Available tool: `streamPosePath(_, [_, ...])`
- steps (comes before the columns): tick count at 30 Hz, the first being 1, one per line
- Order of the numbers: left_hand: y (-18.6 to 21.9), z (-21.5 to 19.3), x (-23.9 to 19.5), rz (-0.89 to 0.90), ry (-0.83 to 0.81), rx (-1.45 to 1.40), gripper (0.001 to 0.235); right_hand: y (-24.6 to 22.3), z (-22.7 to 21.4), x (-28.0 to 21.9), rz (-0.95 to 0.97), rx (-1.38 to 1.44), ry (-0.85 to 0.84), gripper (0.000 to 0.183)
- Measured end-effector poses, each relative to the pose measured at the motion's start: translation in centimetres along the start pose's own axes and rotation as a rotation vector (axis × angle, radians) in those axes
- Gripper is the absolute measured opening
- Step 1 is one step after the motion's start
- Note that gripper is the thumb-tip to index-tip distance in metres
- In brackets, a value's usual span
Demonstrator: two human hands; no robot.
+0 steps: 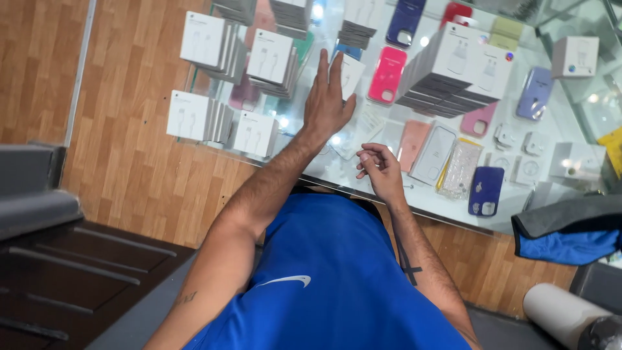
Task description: The person organizes stacks of small white boxes on a glass display counter. They pick up individual boxes, examine them, and place them back into neat piles. The person also handles a small white power adapter and a green box, moving them around the display area.
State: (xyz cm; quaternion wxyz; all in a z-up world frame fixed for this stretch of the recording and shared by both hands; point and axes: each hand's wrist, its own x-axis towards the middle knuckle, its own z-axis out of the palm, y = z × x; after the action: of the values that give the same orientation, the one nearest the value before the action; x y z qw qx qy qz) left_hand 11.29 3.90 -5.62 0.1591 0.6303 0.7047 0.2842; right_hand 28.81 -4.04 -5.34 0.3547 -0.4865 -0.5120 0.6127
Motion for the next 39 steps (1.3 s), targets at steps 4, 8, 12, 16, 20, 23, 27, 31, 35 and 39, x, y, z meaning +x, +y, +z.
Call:
streamPosePath(4, [0.5,-3.5,-2.7,0.099,0.11,-0.155,0.074,-0.1,-0.3,0.2,-0.005,-0.025,-0.064,0.025])
streamPosePath(8, [0.3,-8.1,-7.9,0.119,0.432,-0.208,0.067,0.7,-0.5,0.3,-0.031,0.03,-0.067,0.023])
streamPosePath(12, [-3.7,-11.2,-11.3,0.061,0.537,-0.097,0.061,0.6,-0.6,0.4,-0.023,0.027,-0.091,0.024])
streamPosePath(16, [-5.0,-12.1,-12.7,-0.13,0.394,-0.057,0.059,1.6,-1.0,0.8,-0.008,0.017,-0.121,0.025])
streamPosePath(20, [-6.1,-11.0,-12.6,-0.143,0.366,0.067,0.059,4.9,-2.2,2.0,-0.014,0.014,-0.175,0.028])
streamPosePath(23, [-5.6,-11.7,-12.3,-0.192,0.307,0.063,0.059,4.0,-1.9,1.7,0.062,0.071,-0.155,0.029])
streamPosePath(27, [-4.2,-12.5,-12.0,-0.17,0.338,0.119,0.059,3.1,-2.0,1.6,0.077,0.061,-0.168,0.029])
streamPosePath(31, [-1.5,-11.6,-11.6,0.037,0.612,0.037,0.04,0.9,-1.9,0.9,0.099,-0.012,-0.198,0.026])
streamPosePath(35, [0.1,-6.1,-10.7,0.321,0.52,-0.312,0.029,-1.3,-1.8,0.6,0.116,-0.128,-0.164,0.02])
streamPosePath(39, [1.9,0.1,-9.9,0.361,0.355,-0.397,0.011,-1.0,-2.7,1.2,0.087,-0.144,-0.121,0.02])
